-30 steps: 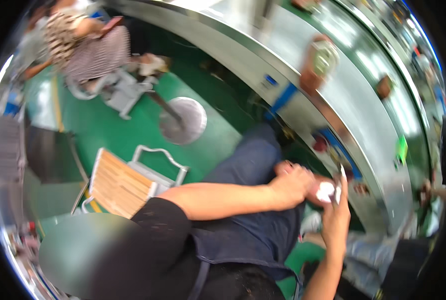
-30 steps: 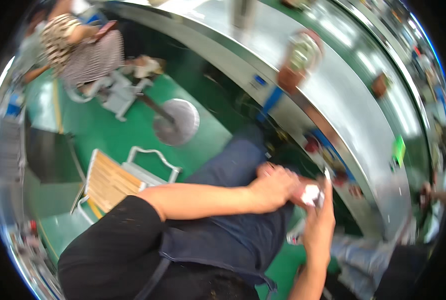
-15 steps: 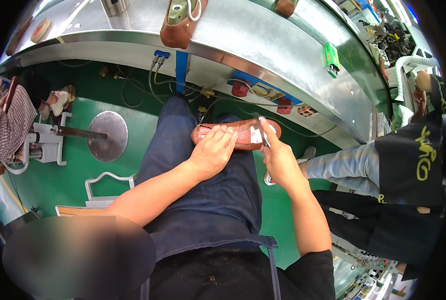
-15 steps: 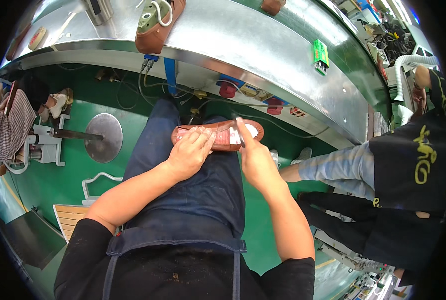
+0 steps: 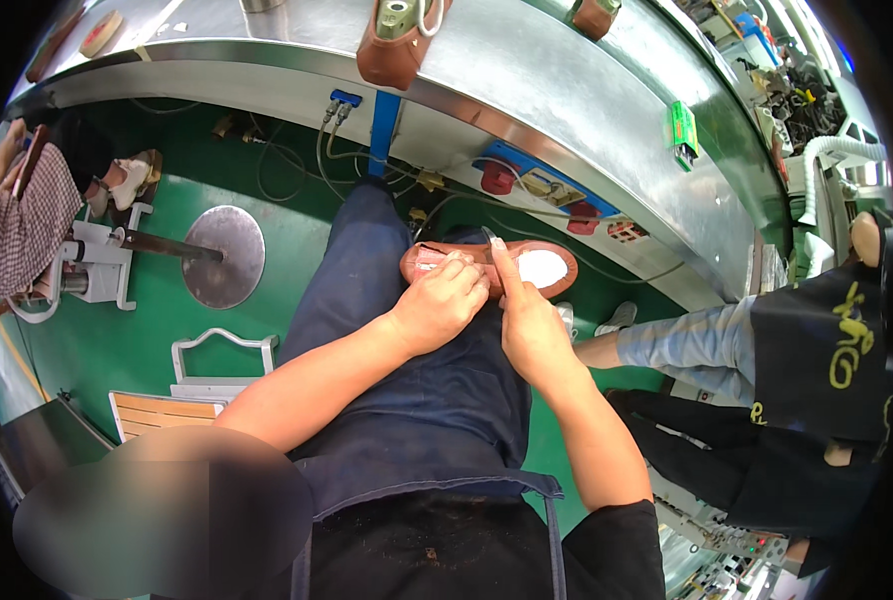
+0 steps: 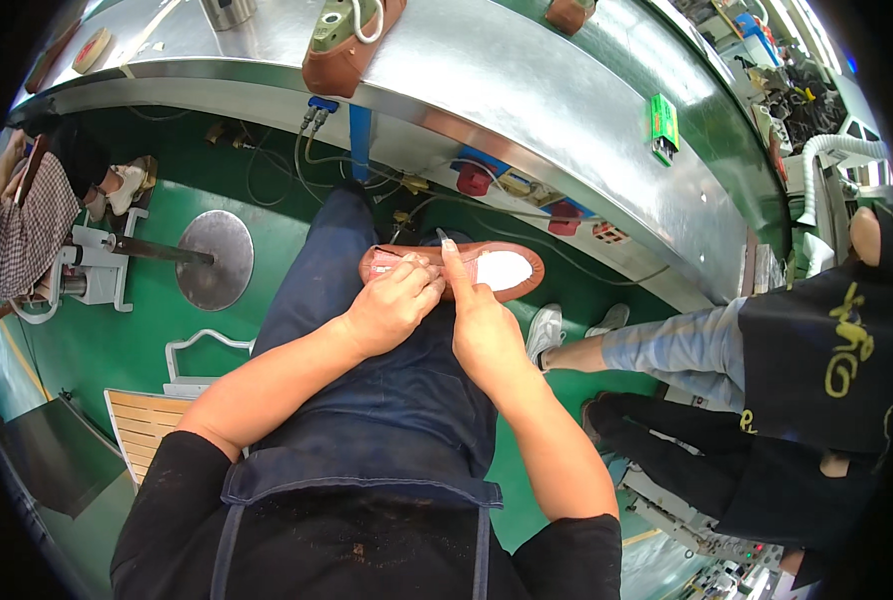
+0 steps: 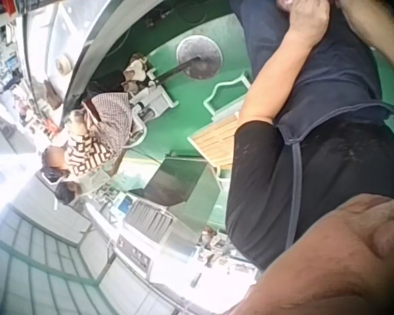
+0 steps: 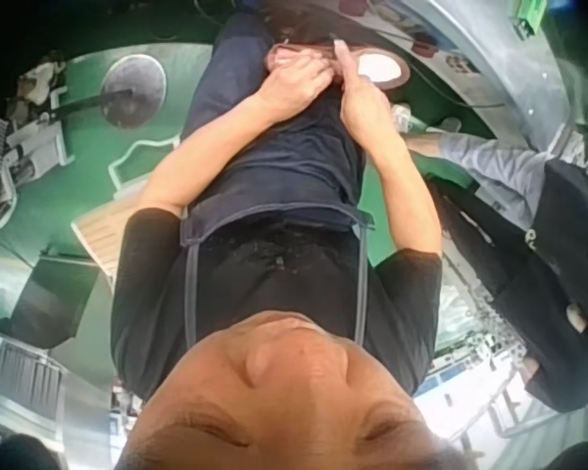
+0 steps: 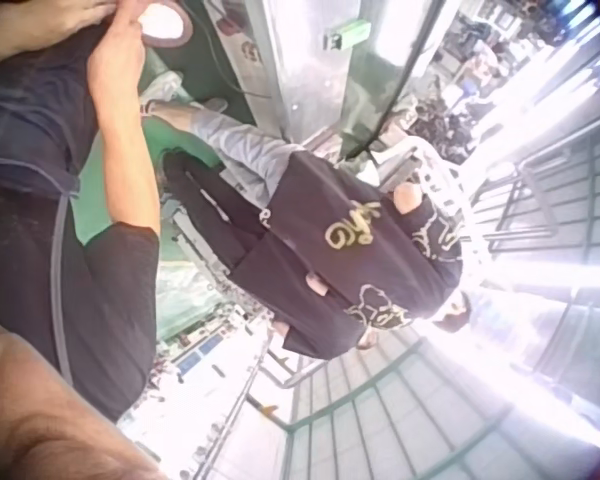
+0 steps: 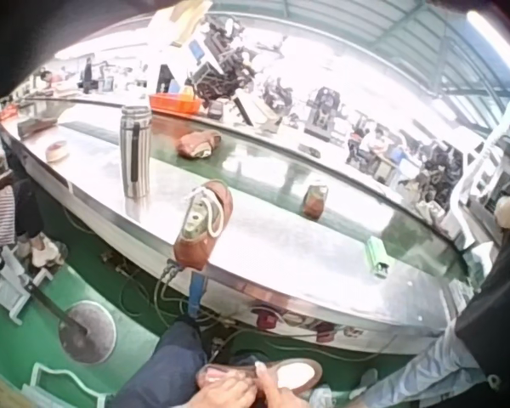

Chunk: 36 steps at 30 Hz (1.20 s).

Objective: Applying glue and components to a shoe sole using various tools in a manufacturing setting.

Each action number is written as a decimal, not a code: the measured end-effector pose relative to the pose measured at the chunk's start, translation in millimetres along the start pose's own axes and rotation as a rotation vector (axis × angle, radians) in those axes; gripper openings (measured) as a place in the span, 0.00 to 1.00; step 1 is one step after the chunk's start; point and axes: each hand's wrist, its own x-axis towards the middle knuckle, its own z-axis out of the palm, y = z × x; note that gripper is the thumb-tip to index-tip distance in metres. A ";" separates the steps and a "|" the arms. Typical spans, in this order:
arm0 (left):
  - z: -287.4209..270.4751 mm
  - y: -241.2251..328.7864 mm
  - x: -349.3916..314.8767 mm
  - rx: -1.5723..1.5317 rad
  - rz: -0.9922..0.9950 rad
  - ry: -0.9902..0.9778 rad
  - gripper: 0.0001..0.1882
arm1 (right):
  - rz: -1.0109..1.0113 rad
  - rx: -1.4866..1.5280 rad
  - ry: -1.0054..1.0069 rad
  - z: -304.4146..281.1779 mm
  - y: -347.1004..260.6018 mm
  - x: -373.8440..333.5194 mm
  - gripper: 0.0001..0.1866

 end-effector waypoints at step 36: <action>-26.6 -48.4 -33.3 -0.774 -0.665 -0.031 0.39 | 0.392 0.741 -0.366 0.6 -50.0 12.5 0.17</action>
